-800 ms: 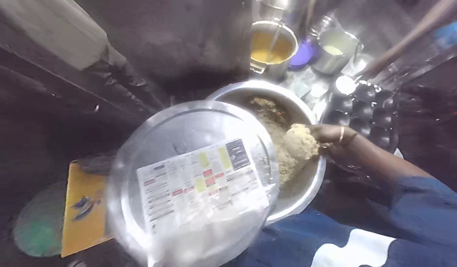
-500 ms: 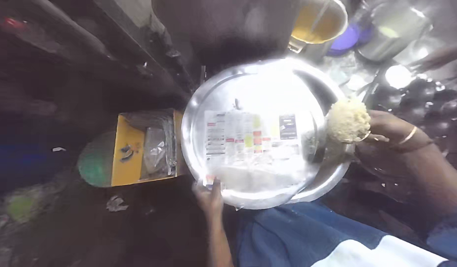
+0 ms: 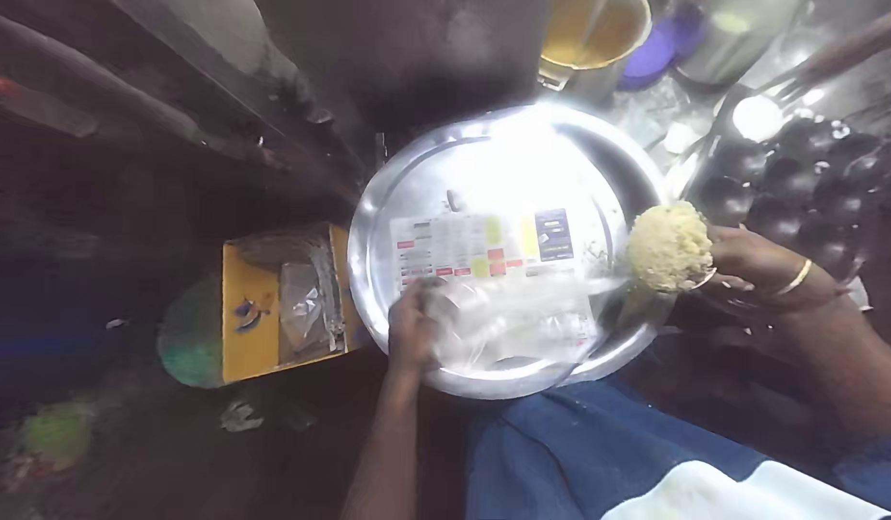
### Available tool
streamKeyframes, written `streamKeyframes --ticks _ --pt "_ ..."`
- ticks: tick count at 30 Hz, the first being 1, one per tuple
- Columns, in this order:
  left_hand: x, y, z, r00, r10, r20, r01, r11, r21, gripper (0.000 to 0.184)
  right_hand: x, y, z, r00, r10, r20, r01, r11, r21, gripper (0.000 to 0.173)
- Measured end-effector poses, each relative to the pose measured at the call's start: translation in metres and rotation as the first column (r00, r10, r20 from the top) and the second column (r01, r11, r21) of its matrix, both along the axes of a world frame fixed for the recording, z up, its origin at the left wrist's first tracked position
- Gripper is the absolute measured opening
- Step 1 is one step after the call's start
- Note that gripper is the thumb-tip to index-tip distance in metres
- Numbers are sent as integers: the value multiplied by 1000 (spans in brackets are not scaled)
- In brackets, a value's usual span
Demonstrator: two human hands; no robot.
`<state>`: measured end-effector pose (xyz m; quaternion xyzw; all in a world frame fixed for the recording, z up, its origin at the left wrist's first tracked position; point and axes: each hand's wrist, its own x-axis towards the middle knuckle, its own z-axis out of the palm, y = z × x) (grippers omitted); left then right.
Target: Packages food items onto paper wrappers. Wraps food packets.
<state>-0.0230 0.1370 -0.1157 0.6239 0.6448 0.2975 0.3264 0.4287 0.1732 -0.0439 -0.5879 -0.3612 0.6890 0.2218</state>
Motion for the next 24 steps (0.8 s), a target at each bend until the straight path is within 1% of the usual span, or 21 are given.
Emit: streamKeyframes --ticks 1,2,4,5,7,9,10,11,12,13,14,15,16,17,18,19,20,21,22,23,24 --pt "-3 11 -5 992 124 11 -122 990 -77 34 0 -4 1 1000 -5 -8 5 1000 7 31" --pt "-6 22 -12 979 202 -33 -205 970 -132 39 1 -7 3 1000 -7 -9 7 1000 10 30" --pt "-9 38 -18 954 226 -195 -271 929 -251 49 1 -12 4 1000 1 22 -1 1000 4 28" --pt "-8 41 -17 936 215 -278 -291 917 -274 58 2 -15 3 999 4 33 -4 1000 2 27" --pt "-3 38 -10 882 211 -423 -320 925 -206 82 4 -19 -1 999 10 38 -11 1000 7 23" --pt "3 28 -6 792 270 -548 -343 939 -33 106 1 -22 -3 1000 -1 28 1 1000 4 22" --pt "5 21 -7 768 320 -554 -329 940 86 111 -1 -23 -4 1000 2 11 -2 1000 0 22" --pt "5 14 -9 766 374 -524 -281 926 250 109 -4 -23 -4 1000 7 -10 -7 1000 -3 23" --pt "6 8 -12 782 418 -463 -210 875 437 95 -8 -22 -3 999 20 -29 -20 1000 -1 24" --pt "10 3 -15 800 441 -406 -142 798 586 75 -14 -22 0 999 27 -39 -27 1000 4 25" --pt "17 -2 -17 827 426 -367 -76 732 677 54 -20 -21 3 999 25 -43 -24 1000 8 26" --pt "26 -5 -19 867 364 -340 -4 687 727 35 -23 -21 4 999 23 -49 -22 1000 11 27" --pt "36 -6 -22 907 255 -335 85 667 740 24 -25 -20 5 999 20 -49 -19 1000 11 27" --pt "46 -7 -25 930 109 -351 188 680 709 16 -26 -19 4 999 23 -47 -22 1000 11 27" --pt "56 -4 -28 925 -11 -380 277 705 653 13 -25 -17 3 999 37 -40 -36 999 14 26" --pt "66 1 -30 891 -91 -445 344 775 530 19 -24 -16 1 999 47 -27 -46 999 17 26" --pt "77 5 -30 839 -160 -520 374 863 339 31 -25 -16 0 999 49 -21 -49 999 18 26" --pt "85 9 -31 780 -237 -579 378 916 134 45 -26 -16 2 999 46 -15 -45 999 17 26" --pt "89 12 -34 729 -336 -596 386 921 -48 54 -28 -17 5 999 34 -2 -34 999 15 26" --pt "91 12 -34 682 -451 -575 416 887 -202 59 -30 -18 8 1000 28 13 -28 1000 9 26" --pt "89 9 -33 642 -559 -525 468 828 -309 58 -31 -18 12 1000 23 21 -23 1000 5 26"
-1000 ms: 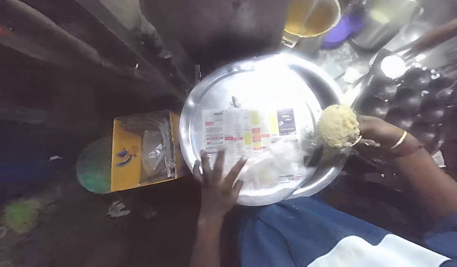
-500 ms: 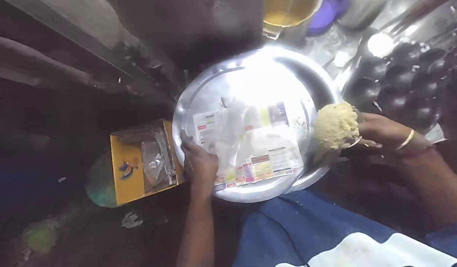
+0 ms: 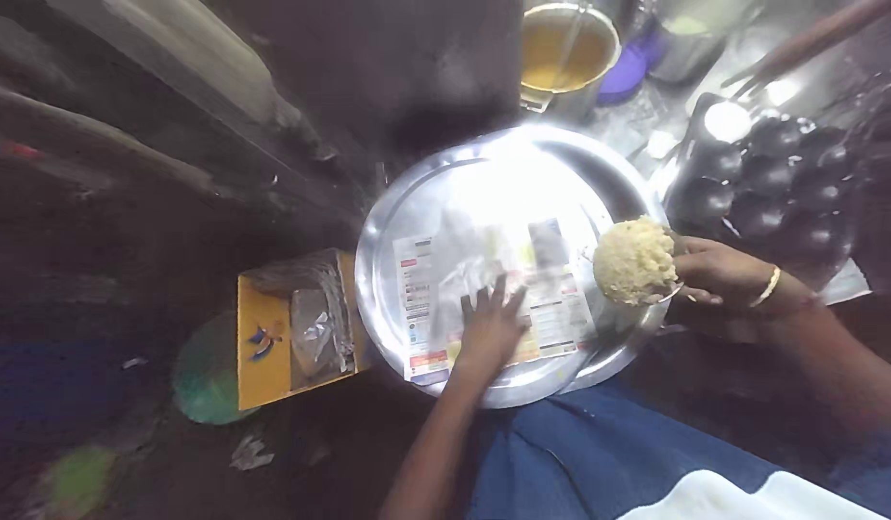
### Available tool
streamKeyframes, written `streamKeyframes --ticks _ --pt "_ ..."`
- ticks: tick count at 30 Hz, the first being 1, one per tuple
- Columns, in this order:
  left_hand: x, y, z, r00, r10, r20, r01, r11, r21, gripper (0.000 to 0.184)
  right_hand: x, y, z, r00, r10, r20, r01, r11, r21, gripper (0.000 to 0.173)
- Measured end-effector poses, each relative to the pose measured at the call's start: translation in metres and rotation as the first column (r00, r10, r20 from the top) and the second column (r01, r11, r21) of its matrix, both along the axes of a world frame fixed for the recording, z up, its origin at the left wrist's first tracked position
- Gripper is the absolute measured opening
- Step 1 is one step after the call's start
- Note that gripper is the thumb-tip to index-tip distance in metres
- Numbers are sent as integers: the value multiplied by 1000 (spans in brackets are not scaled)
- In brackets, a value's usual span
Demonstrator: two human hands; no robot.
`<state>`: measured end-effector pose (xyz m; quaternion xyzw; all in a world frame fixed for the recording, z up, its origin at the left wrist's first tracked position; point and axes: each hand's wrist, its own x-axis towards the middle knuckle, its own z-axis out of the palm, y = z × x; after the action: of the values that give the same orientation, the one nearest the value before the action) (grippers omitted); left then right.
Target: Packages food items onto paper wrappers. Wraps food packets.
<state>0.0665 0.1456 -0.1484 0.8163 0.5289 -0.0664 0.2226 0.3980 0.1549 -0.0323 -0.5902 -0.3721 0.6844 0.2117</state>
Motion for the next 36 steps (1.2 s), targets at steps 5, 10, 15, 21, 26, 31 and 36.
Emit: streamKeyframes --ticks 5,10,15,21,26,31,36 --pt "-25 -30 1 914 -146 379 156 988 3 40 -12 -5 8 999 16 -40 -15 1000 25 26" --pt "-29 8 -10 595 452 664 -485 861 -151 86 -49 6 -18 974 192 -118 -186 981 56 35" --pt "-54 22 -15 159 505 848 -563 752 -342 77 -109 16 -33 960 268 86 -276 955 108 42" --pt "-93 -22 3 768 447 458 -594 763 253 53 -176 11 -70 690 39 723 -637 508 580 56" --pt "-109 -56 -8 549 794 260 -831 489 265 107 -200 31 -96 662 -54 748 -718 244 652 36" --pt "-110 -80 -32 40 805 592 -913 271 -306 98 -197 39 -98 653 3 757 -737 231 635 34" --pt "-96 -73 -31 -333 686 646 -802 154 -577 78 -200 47 -95 677 -1 736 -714 246 656 35"
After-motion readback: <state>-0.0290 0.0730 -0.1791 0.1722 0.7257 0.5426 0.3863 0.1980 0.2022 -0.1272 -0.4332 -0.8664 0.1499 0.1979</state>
